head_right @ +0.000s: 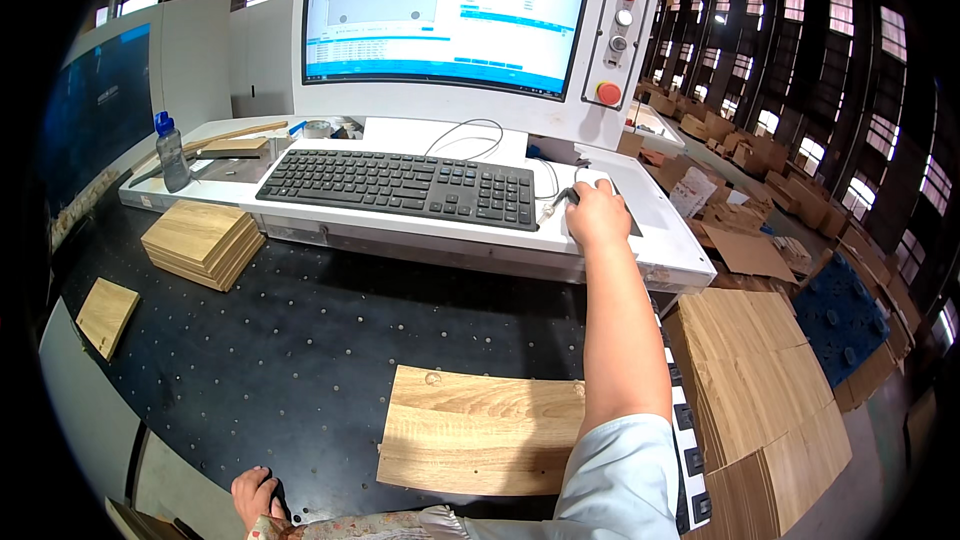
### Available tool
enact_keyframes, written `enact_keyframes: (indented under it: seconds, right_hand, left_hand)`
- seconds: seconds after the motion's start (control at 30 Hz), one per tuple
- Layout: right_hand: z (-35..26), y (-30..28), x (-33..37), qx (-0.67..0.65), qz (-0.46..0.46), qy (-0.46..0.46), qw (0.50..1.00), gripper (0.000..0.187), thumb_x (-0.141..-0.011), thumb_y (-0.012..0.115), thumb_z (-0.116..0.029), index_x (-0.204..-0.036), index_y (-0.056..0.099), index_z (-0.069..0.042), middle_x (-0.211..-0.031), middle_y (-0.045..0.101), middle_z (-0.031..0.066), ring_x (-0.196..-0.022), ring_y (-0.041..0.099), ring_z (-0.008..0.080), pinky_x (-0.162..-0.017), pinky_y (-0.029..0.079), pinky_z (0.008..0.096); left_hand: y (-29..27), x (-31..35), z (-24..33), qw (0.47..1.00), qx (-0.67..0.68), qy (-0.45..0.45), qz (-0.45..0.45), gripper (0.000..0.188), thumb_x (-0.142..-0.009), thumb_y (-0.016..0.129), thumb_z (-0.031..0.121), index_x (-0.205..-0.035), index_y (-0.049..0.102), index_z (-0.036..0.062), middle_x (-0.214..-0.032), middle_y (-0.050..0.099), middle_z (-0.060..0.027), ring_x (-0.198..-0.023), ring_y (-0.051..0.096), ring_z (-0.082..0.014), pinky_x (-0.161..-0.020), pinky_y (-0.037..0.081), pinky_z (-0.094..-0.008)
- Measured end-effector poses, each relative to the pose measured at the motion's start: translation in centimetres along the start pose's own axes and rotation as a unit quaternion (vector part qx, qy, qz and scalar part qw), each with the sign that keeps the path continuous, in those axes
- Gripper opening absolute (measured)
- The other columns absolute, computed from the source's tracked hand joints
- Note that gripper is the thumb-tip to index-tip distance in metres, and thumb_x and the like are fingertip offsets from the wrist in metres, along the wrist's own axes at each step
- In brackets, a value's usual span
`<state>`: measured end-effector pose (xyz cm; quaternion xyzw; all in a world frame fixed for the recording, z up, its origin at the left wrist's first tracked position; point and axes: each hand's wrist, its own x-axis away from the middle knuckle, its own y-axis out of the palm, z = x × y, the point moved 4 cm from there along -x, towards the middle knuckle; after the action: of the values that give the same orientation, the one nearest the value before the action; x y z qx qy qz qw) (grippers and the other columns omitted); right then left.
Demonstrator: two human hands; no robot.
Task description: The person uses a computer mouse to interact with a control interface on a monitor, then moves to a work table to pick up, turn over, and examine several wooden boards one at a time before stacking them on a nearby pallet.
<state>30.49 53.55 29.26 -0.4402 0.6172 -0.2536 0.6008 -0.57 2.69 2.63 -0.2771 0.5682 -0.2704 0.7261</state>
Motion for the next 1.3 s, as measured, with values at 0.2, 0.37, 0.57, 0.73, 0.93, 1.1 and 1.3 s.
enact_keyframes:
  seconds: [0.2, 0.37, 0.57, 0.73, 0.93, 1.1, 1.3]
  right_hand:
    - [-0.1, 0.0, 0.0, -0.004, 0.000, -0.007, 1.000, 0.036, -0.079, 0.059, -0.025, -0.114, 0.061, -0.020, -0.120, 0.051, 0.0098, -0.107, 0.053, 0.0314, -0.089, 0.046, 0.0409]
    - [-0.2, 0.0, 0.0, -0.008, -0.001, -0.006, 1.000, 0.036, -0.079, 0.059, -0.024, -0.114, 0.061, -0.020, -0.119, 0.051, 0.0092, -0.107, 0.053, 0.0313, -0.089, 0.046, 0.0411]
    - [-0.2, 0.1, -0.1, -0.003, -0.002, -0.005, 1.000, 0.036, -0.079, 0.059, -0.024, -0.114, 0.062, -0.020, -0.118, 0.052, 0.0085, -0.106, 0.053, 0.0311, -0.089, 0.046, 0.0412]
    - [-0.2, 0.2, -0.2, 0.000, -0.008, -0.002, 1.000, 0.037, -0.079, 0.059, -0.024, -0.115, 0.061, -0.021, -0.119, 0.051, 0.0085, -0.107, 0.053, 0.0309, -0.089, 0.046, 0.0413]
    - [-0.1, 0.1, 0.0, -0.003, -0.002, -0.004, 1.000, 0.037, -0.079, 0.059, -0.025, -0.116, 0.060, -0.020, -0.119, 0.051, 0.0089, -0.107, 0.053, 0.0307, -0.089, 0.046, 0.0414]
    - [-0.1, 0.1, 0.0, -0.003, 0.004, -0.006, 1.000, 0.037, -0.079, 0.059, -0.025, -0.116, 0.060, -0.020, -0.119, 0.051, 0.0089, -0.107, 0.053, 0.0310, -0.089, 0.046, 0.0415]
    - [-0.4, -0.2, 0.2, 0.002, -0.003, -0.007, 1.000, 0.039, -0.079, 0.060, -0.025, -0.118, 0.059, -0.020, -0.118, 0.052, 0.0092, -0.107, 0.053, 0.0312, -0.089, 0.046, 0.0415]
  left_hand:
    - [-1.2, -1.3, 1.5, 0.997, -0.041, -0.023, -0.057, 0.028, -0.074, 0.055, 0.013, -0.100, 0.062, 0.0023, -0.108, 0.061, -0.0152, -0.102, 0.056, -0.0337, -0.087, 0.042, -0.0447]
    - [-1.1, -1.0, 1.3, 0.997, -0.038, -0.023, -0.057, 0.029, -0.074, 0.055, 0.013, -0.100, 0.062, 0.0024, -0.109, 0.060, -0.0151, -0.103, 0.055, -0.0335, -0.087, 0.042, -0.0447]
    - [-0.3, -0.4, 0.4, 1.000, -0.012, -0.005, -0.016, 0.027, -0.072, 0.053, 0.021, -0.089, 0.061, 0.0017, -0.100, 0.059, -0.0155, -0.095, 0.057, -0.0344, -0.082, 0.041, -0.0456]
    - [-0.2, -0.4, 0.4, 1.000, -0.008, -0.004, -0.016, 0.027, -0.072, 0.053, 0.022, -0.089, 0.061, 0.0017, -0.100, 0.059, -0.0156, -0.095, 0.057, -0.0344, -0.082, 0.041, -0.0454]
    - [-1.1, -1.0, 1.2, 0.998, -0.034, -0.014, -0.053, 0.028, -0.077, 0.053, 0.016, -0.101, 0.062, 0.0029, -0.110, 0.060, -0.0150, -0.102, 0.056, -0.0332, -0.086, 0.042, -0.0442]
    - [-0.9, -0.7, 0.9, 0.998, -0.038, -0.011, -0.048, 0.028, -0.077, 0.054, 0.016, -0.101, 0.062, 0.0028, -0.110, 0.060, -0.0149, -0.102, 0.056, -0.0331, -0.086, 0.042, -0.0444]
    - [-1.1, -0.9, 1.1, 0.998, -0.037, -0.006, -0.052, 0.028, -0.077, 0.054, 0.015, -0.101, 0.062, 0.0030, -0.109, 0.060, -0.0148, -0.101, 0.056, -0.0333, -0.085, 0.043, -0.0443]
